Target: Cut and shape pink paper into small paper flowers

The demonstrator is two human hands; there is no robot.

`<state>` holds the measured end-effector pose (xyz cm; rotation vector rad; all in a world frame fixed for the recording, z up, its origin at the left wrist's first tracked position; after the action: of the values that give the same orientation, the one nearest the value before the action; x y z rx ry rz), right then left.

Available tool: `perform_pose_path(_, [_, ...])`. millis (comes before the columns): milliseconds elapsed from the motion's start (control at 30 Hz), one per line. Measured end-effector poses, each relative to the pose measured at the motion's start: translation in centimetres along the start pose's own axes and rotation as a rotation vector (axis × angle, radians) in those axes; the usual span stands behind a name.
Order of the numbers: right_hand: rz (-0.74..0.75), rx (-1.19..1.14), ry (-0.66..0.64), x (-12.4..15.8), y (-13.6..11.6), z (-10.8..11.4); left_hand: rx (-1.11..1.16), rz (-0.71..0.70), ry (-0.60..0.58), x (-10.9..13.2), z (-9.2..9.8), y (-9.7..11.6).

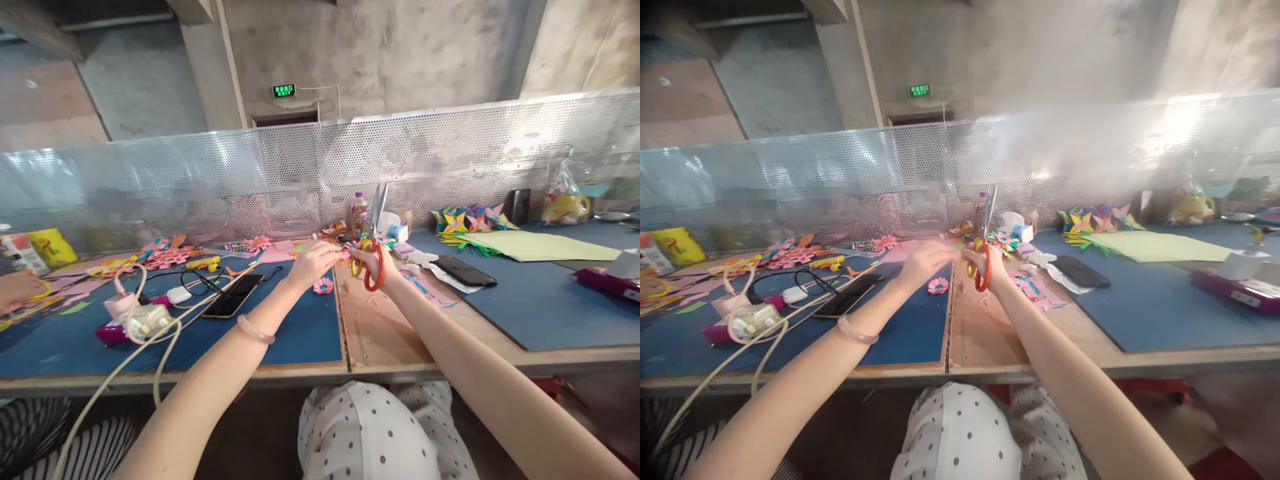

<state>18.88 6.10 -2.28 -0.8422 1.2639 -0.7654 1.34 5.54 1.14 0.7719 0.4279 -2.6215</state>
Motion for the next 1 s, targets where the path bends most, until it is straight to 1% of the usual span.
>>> perform_pose_path(67, [0.009,-0.020,0.034,-0.1,0.1,0.2,0.031,0.020,-0.032,0.1,-0.1,0.0])
perform_pose_path(133, [0.003,0.019,0.077,-0.1,0.0,0.4,0.126,0.081,-0.030,0.0,-0.3,-0.1])
perform_pose_path(200, [-0.008,0.061,0.114,-0.1,-0.3,0.6,0.306,0.211,0.002,-0.1,-0.6,-0.3])
perform_pose_path(267, [-0.012,0.095,0.123,-0.1,-0.6,0.6,0.520,0.376,0.035,-0.2,-1.1,-0.6])
perform_pose_path(333, [-0.011,0.122,0.103,0.0,-0.9,0.5,0.697,0.492,0.021,-0.4,-1.6,-0.7])
perform_pose_path(400, [-0.015,0.127,0.079,0.1,-1.0,0.4,0.822,0.534,-0.038,-0.5,-2.0,-0.7])
perform_pose_path(500, [0.020,0.150,0.048,0.1,-1.0,0.2,0.941,0.537,-0.103,-0.6,-2.2,-0.4])
perform_pose_path(633, [0.094,0.199,-0.034,0.2,-0.9,0.1,1.009,0.599,-0.111,-0.5,-2.2,-0.3])
perform_pose_path(867, [0.101,0.269,-0.079,0.5,-1.0,0.0,0.922,0.641,-0.198,-0.5,-1.1,-0.3])
perform_pose_path(1000, [0.078,0.334,-0.097,0.7,-1.1,-0.2,0.906,0.638,-0.209,-0.5,-1.0,-0.3])
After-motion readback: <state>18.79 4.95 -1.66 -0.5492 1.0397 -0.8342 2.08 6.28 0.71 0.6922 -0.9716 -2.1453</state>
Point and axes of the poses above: each hand's wrist, its own x-axis away from the middle knuckle, its own z-axis out of the back of the hand, y = z × x, the point moved 1 cm from there along -x, towards the middle knuckle, and after that the axes turned 15 degrees about -y, right-handed, at the moved point
